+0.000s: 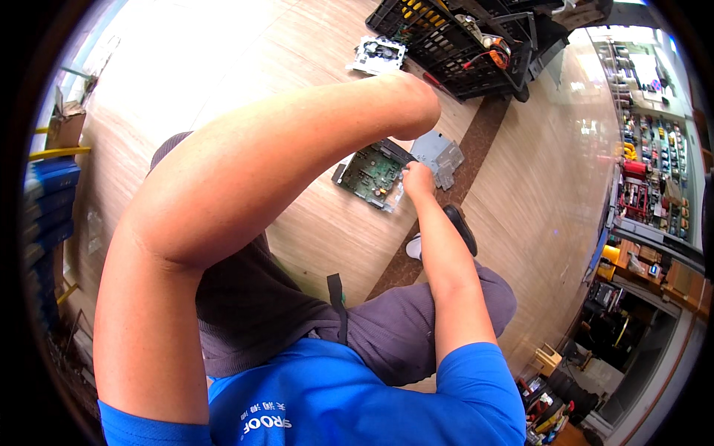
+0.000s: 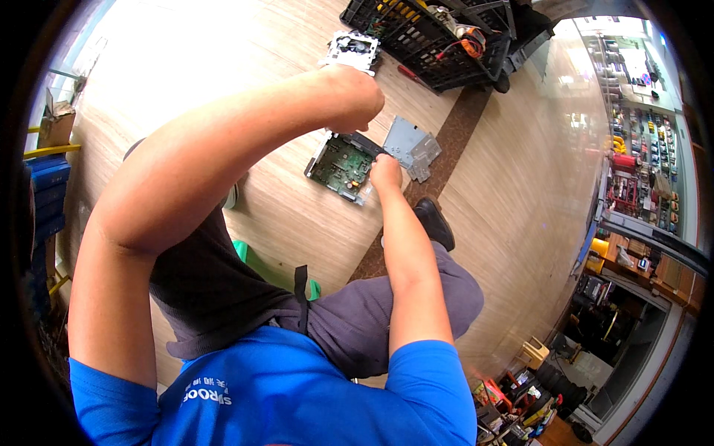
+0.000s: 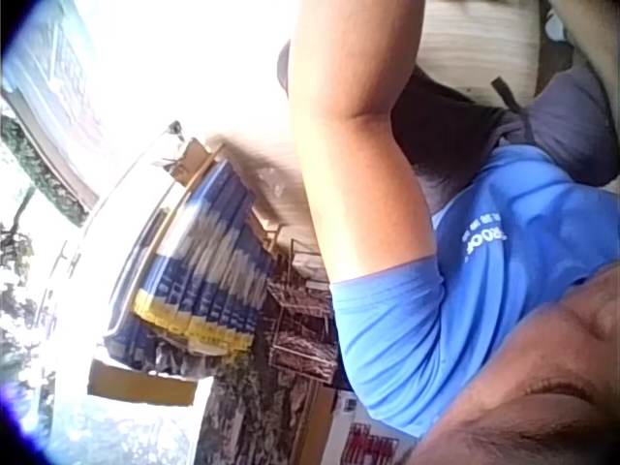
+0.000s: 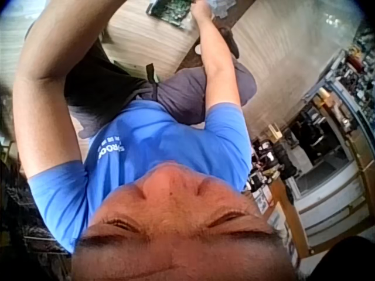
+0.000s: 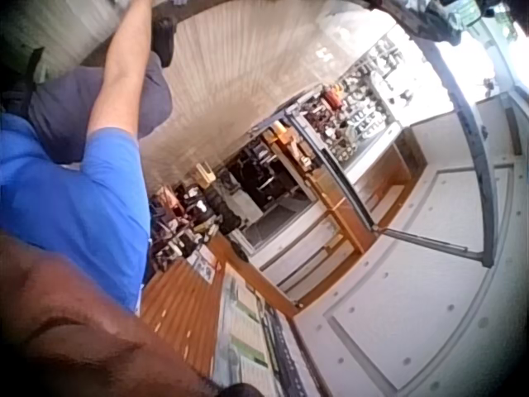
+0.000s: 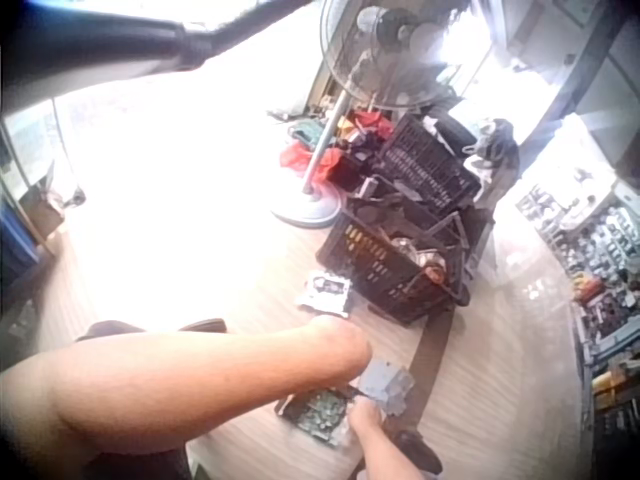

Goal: The person assembles electronic components by inserting a circuit board into a metal casing and securing it with screws using a screwdriver.

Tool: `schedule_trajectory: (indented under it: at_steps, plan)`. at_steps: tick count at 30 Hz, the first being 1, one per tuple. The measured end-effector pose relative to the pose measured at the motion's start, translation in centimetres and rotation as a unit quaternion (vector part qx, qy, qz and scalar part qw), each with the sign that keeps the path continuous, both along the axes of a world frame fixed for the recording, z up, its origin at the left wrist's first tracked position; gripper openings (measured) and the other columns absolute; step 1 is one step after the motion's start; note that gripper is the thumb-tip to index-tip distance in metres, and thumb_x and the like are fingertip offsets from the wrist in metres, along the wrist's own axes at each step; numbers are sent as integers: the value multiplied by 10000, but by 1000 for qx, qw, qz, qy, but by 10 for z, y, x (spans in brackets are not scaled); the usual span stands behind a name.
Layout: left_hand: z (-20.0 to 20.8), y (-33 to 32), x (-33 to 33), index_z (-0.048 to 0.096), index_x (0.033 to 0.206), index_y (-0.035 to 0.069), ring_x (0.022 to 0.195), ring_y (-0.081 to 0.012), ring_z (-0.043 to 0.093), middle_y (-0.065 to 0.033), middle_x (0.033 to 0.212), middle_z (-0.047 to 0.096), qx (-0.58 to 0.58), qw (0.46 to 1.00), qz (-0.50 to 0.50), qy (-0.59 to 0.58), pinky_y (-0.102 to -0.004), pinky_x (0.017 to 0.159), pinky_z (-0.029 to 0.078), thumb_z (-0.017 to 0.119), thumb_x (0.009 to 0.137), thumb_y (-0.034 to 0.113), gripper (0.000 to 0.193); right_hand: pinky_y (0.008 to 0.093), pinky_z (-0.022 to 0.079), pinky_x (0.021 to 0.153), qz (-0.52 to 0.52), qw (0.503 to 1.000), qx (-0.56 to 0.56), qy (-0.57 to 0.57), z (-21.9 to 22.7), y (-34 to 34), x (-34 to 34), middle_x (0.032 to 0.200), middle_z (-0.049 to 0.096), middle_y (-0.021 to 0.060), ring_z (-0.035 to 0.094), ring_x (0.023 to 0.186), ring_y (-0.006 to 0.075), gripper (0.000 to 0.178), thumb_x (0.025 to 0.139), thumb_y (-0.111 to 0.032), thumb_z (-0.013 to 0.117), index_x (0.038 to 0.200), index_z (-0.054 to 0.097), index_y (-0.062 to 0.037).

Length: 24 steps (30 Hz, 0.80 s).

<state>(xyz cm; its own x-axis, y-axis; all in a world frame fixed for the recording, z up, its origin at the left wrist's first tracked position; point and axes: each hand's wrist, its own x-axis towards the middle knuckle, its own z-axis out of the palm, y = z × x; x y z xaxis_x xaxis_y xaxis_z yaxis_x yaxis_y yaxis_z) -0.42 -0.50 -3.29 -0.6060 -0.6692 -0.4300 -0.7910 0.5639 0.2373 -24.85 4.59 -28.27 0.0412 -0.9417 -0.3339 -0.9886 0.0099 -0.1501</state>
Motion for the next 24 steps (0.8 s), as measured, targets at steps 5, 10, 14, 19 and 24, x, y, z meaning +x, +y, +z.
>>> schedule_trajectory:
  at_steps: [5, 10, 14, 19, 24]
  plan:
    - [4, 0, -2, 735, 1048, 36, 977, -284, 694, -156, 1063, 710, -7, 1000, -6, 2, -396, 801, 551, 650, 795, 60, 268, 439, 525, 835, 34, 995, -60, -78, -21, 2, -14, 955, 695, 191, 665, 933, 366, 188, 822, -156, 669, 976, 732, -68]
    - [2, 1, -2, 744, 965, 55, 929, -278, 693, -135, 978, 720, -21, 1000, -5, -5, -390, 788, 545, 690, 837, 233, 226, 438, 523, 834, 26, 992, -45, -115, -24, -1, -19, 963, 690, 203, 667, 914, 371, 189, 838, -177, 660, 962, 727, -52]
    - [4, 0, -4, 736, 1051, 40, 980, -280, 694, -160, 1066, 709, -1, 1000, -6, -4, -388, 816, 549, 664, 790, 63, 272, 441, 522, 834, -46, 999, -7, 4, -12, -2, -8, 972, 687, 210, 663, 917, 385, 198, 847, -195, 662, 970, 727, -54]
    - [3, 1, -1, 737, 1047, 39, 973, -276, 696, -156, 1057, 711, -1, 1000, -4, -2, -390, 808, 551, 667, 788, 63, 269, 445, 522, 850, -26, 999, 23, 14, 2, 0, 3, 976, 694, 195, 660, 947, 379, 203, 821, -154, 685, 998, 728, -63]
    - [1, 0, -2, 750, 926, 66, 917, -273, 692, -121, 931, 727, -34, 999, -2, 3, -385, 788, 541, 714, 852, 311, 258, 437, 524, 855, 28, 997, -34, -55, -12, 2, -14, 973, 698, 186, 665, 958, 350, 197, 810, -122, 678, 989, 732, -59]
